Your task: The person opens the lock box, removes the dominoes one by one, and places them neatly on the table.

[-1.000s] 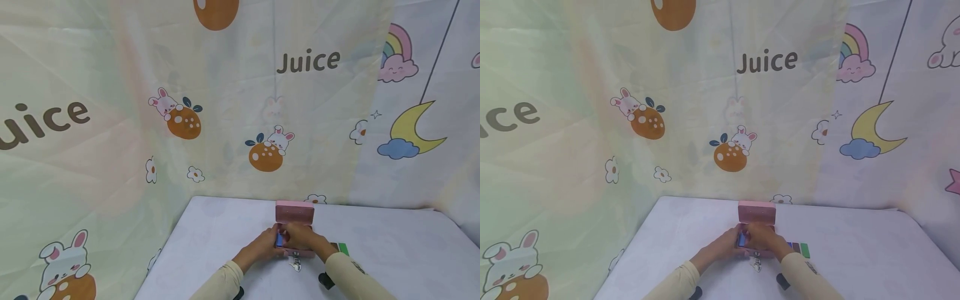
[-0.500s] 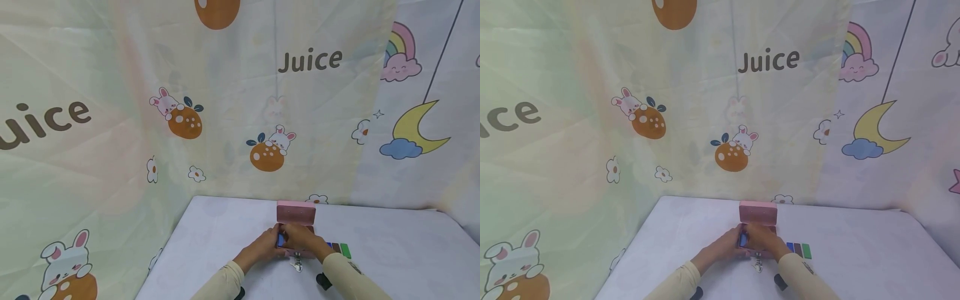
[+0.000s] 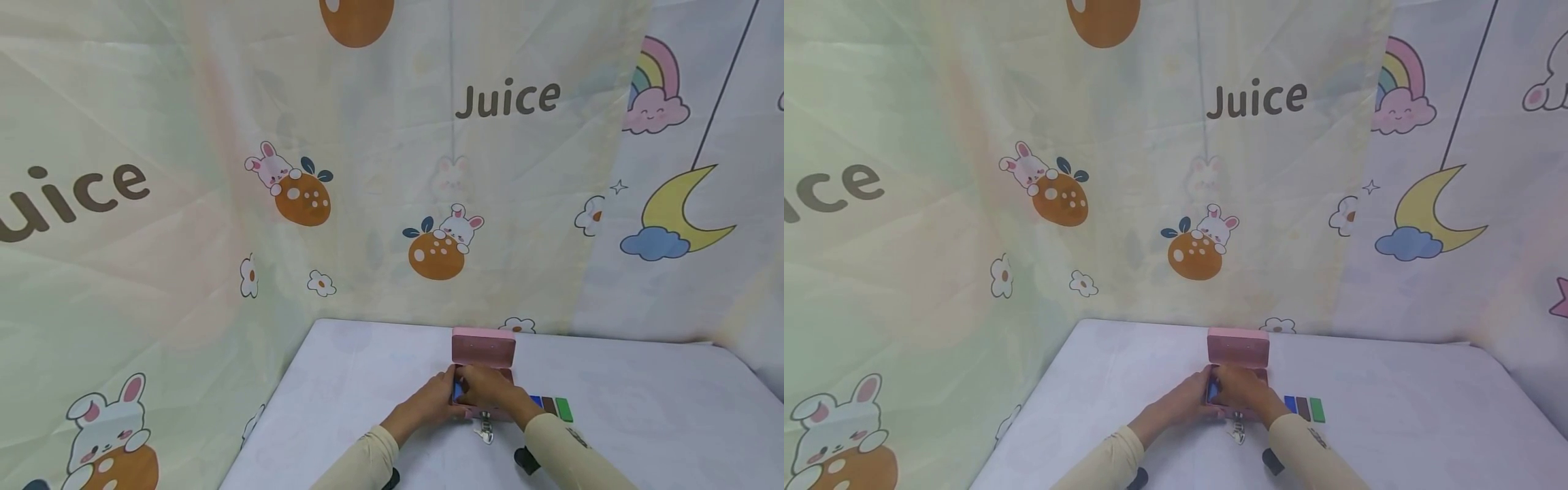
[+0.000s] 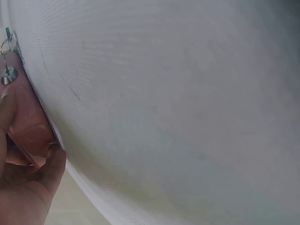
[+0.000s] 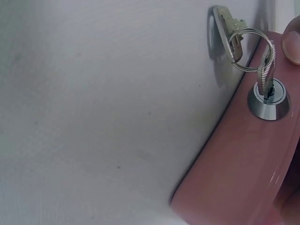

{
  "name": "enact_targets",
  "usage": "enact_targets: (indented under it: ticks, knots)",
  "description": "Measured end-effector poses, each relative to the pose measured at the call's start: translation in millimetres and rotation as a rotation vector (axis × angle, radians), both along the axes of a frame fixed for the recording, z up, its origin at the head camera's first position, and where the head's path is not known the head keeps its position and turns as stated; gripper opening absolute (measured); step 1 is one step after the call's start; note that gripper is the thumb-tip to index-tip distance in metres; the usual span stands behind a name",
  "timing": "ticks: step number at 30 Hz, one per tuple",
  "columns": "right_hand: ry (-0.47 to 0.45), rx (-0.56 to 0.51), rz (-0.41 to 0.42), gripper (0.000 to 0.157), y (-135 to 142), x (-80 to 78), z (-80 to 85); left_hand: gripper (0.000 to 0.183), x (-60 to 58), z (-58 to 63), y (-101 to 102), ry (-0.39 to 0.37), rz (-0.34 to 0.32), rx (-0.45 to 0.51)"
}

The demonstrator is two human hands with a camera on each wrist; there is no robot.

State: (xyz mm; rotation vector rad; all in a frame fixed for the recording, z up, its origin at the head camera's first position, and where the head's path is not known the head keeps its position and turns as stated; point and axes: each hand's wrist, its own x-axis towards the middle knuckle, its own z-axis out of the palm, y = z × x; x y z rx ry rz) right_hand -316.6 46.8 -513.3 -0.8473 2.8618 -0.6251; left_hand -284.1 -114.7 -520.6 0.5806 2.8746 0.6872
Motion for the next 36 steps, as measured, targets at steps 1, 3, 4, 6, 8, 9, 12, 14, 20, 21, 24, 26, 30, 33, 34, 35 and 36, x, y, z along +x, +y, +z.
enact_targets:
  ticks: [1, 3, 4, 6, 8, 9, 12, 14, 20, 21, 24, 26, 30, 33, 34, 35, 36]
  knots:
    - [-0.005, -0.001, -0.003, 0.04, 0, -0.1, -0.4, 0.095, 0.2, 0.1, 0, 0.0, -0.001, 0.0]
    - [-0.013, -0.002, -0.008, 0.041, 0, 0.0, 0.1, 0.095, 0.6, 0.4, 0, 0.002, -0.001, 0.002]
    - [-0.018, -0.001, -0.009, 0.041, 1, 0.0, 0.3, 0.095, 0.6, 0.5, 1, 0.003, -0.002, 0.002]
    - [-0.027, -0.003, -0.013, 0.041, 1, 0.4, 2.0, 0.095, 0.8, 0.5, 1, 0.004, -0.002, 0.004]
    - [-0.034, -0.006, -0.012, 0.041, 1, 1.0, 4.2, 0.094, 0.6, 0.5, 1, 0.001, -0.001, 0.008]
    - [-0.039, -0.011, -0.011, 0.042, 1, 1.1, 4.9, 0.094, 0.6, 0.4, 1, -0.001, 0.0, 0.008]
    - [-0.054, -0.021, -0.008, 0.042, 1, 2.2, 7.9, 0.093, 0.4, 0.0, 1, -0.006, 0.004, 0.012]
    - [-0.061, -0.026, -0.007, 0.042, 1, 3.4, 10.1, 0.093, 0.2, -0.5, 1, -0.007, 0.005, 0.015]
    - [-0.056, -0.039, 0.014, 0.041, 3, 5.2, 12.6, 0.093, -0.8, -2.2, 0, -0.008, 0.003, 0.029]
    - [-0.049, -0.044, 0.026, 0.04, 4, 5.2, 12.7, 0.093, -1.0, -2.6, 0, -0.007, 0.001, 0.029]
    - [-0.027, -0.058, 0.058, 0.04, 6, 5.5, 14.0, 0.093, -1.2, -3.1, 0, -0.004, -0.001, 0.031]
    - [-0.011, -0.056, 0.073, 0.039, 7, 5.0, 14.2, 0.092, -1.2, -3.1, 0, -0.001, -0.004, 0.028]
    - [-0.001, -0.051, 0.08, 0.038, 8, 3.3, 13.9, 0.091, -0.8, -2.5, 0, 0.003, -0.004, 0.022]
    - [0.002, -0.052, 0.085, 0.037, 8, 2.4, 14.0, 0.091, -0.5, -2.0, 0, 0.007, -0.009, 0.022]
    - [0.007, -0.049, 0.087, 0.037, 9, 2.2, 13.9, 0.091, -0.4, -1.6, 0, 0.009, -0.011, 0.023]
    - [0.009, -0.051, 0.087, 0.038, 9, 2.2, 14.4, 0.092, -0.6, -1.7, 0, 0.01, -0.015, 0.024]
    - [0.014, -0.049, 0.088, 0.038, 9, 2.0, 14.6, 0.092, -0.5, -1.5, 0, 0.013, -0.021, 0.028]
